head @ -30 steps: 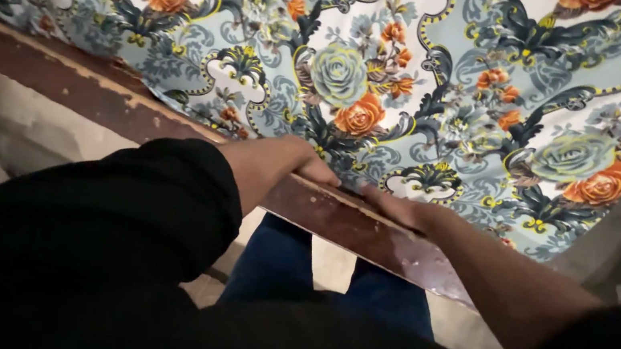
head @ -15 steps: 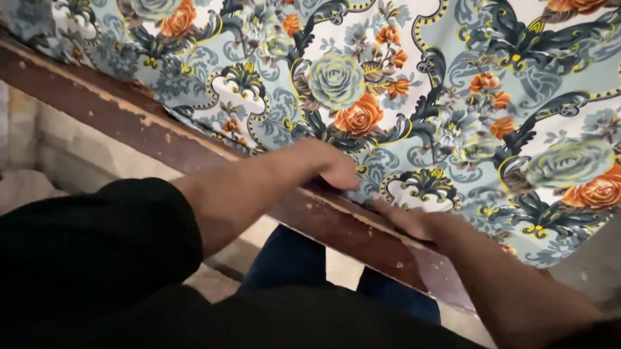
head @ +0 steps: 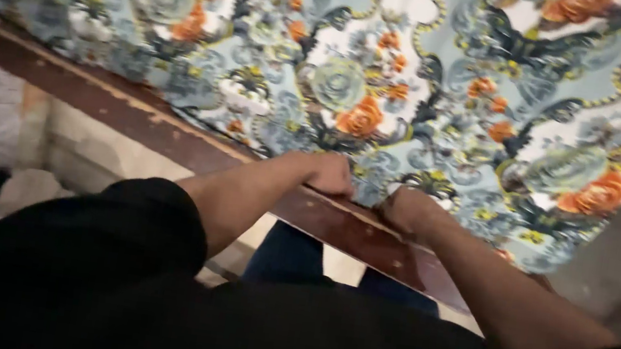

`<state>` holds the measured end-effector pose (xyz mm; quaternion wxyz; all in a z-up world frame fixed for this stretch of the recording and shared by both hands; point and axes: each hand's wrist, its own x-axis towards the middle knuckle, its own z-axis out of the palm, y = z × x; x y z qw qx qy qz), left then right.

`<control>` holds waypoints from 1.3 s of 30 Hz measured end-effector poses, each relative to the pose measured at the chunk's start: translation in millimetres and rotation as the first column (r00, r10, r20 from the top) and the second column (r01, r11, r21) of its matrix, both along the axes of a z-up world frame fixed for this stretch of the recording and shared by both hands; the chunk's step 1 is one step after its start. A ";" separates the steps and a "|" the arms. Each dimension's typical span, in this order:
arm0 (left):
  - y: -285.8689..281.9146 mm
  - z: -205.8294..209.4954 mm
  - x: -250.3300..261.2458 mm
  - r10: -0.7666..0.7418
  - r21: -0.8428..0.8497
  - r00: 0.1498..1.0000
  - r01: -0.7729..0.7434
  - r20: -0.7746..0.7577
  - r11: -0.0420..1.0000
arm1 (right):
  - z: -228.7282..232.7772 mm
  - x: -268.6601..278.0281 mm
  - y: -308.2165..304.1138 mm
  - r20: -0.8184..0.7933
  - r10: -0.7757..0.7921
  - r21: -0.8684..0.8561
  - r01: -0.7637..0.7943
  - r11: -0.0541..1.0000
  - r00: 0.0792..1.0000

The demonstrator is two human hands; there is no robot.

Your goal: Moving and arranging decorative pillows between a bed and a couch, and adjusting the bed frame.

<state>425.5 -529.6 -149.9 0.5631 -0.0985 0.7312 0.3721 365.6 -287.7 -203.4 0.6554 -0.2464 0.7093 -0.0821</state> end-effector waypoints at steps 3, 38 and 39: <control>-75.3 -35.6 38.8 0.026 -0.228 0.945 -0.106 -0.326 0.968 | 25.5 -9.4 -70.1 -0.196 -0.061 -0.292 0.001 0.956 0.979; -257.2 -47.0 76.9 -0.152 0.249 0.902 0.052 0.403 0.967 | 59.9 60.1 -270.2 0.307 -0.189 0.455 0.031 0.890 0.933; -251.7 -40.4 72.3 -0.094 0.202 0.882 -0.001 0.462 0.979 | 54.2 60.6 -265.5 0.304 -0.216 0.478 0.047 0.877 0.928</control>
